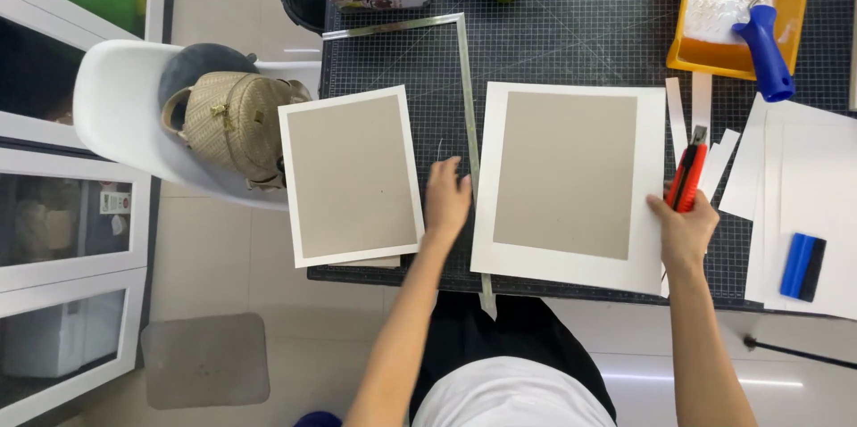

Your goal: Applying glue to cardboard panels with a roller, mounting them onto a backing sheet, and trimming the excess material using a utility knife and metal square.

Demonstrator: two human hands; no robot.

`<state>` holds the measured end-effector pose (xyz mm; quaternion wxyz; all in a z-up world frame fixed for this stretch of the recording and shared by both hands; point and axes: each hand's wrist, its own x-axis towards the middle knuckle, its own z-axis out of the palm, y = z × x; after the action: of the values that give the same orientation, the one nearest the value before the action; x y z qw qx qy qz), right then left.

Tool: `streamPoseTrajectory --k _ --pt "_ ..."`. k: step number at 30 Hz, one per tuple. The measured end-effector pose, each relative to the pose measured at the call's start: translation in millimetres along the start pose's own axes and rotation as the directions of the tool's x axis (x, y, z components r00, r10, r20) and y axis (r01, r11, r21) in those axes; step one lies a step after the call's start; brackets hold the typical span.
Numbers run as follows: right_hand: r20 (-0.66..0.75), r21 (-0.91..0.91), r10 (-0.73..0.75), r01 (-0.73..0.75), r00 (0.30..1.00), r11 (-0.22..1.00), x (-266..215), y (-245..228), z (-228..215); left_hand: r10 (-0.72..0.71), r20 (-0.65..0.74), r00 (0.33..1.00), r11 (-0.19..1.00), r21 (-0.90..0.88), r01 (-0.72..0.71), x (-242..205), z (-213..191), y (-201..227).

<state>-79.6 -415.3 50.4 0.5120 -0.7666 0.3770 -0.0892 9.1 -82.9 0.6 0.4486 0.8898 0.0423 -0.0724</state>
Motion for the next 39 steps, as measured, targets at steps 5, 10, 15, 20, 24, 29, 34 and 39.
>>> streamPoseTrajectory --k 5,10,15,20,24,29,34,39 --pt "0.029 0.037 0.070 -0.071 0.997 0.997 -31.8 -14.5 -15.9 0.217 -0.327 0.920 0.898 0.436 -0.057 33.1 96.4 -15.3" --pt "-0.061 0.023 -0.030 0.031 0.998 0.999 -16.2 41.9 -15.0 -0.138 -0.092 0.986 0.905 0.393 0.163 43.1 86.3 11.4" --pt "-0.049 0.014 -0.030 0.031 0.998 0.999 -17.2 42.3 -14.9 -0.211 -0.099 0.972 0.900 0.369 0.233 50.1 83.5 16.5" --pt "-0.029 -0.049 -0.032 0.031 0.999 0.998 -13.5 52.8 -14.5 -0.266 -0.039 0.963 0.926 0.268 0.267 54.1 76.5 15.9" --pt "-0.013 -0.028 -0.061 0.061 0.998 0.998 -5.3 53.7 -20.8 -0.303 0.018 0.953 0.940 0.172 0.296 70.8 65.8 -1.8" --pt "-0.006 -0.051 -0.168 0.168 0.986 0.985 15.1 49.4 -39.1 -0.295 0.241 0.925 0.892 -0.278 0.357 56.9 -6.7 9.5" --pt "0.076 -0.130 -0.212 0.220 0.974 0.967 53.0 70.6 -11.4 -0.234 0.302 0.924 0.769 -0.525 0.366 31.6 -53.1 36.7" --pt "0.129 -0.117 -0.246 0.262 0.961 0.958 58.9 60.9 59.7 -0.206 0.304 0.930 0.792 -0.506 0.340 26.8 -1.9 44.7"
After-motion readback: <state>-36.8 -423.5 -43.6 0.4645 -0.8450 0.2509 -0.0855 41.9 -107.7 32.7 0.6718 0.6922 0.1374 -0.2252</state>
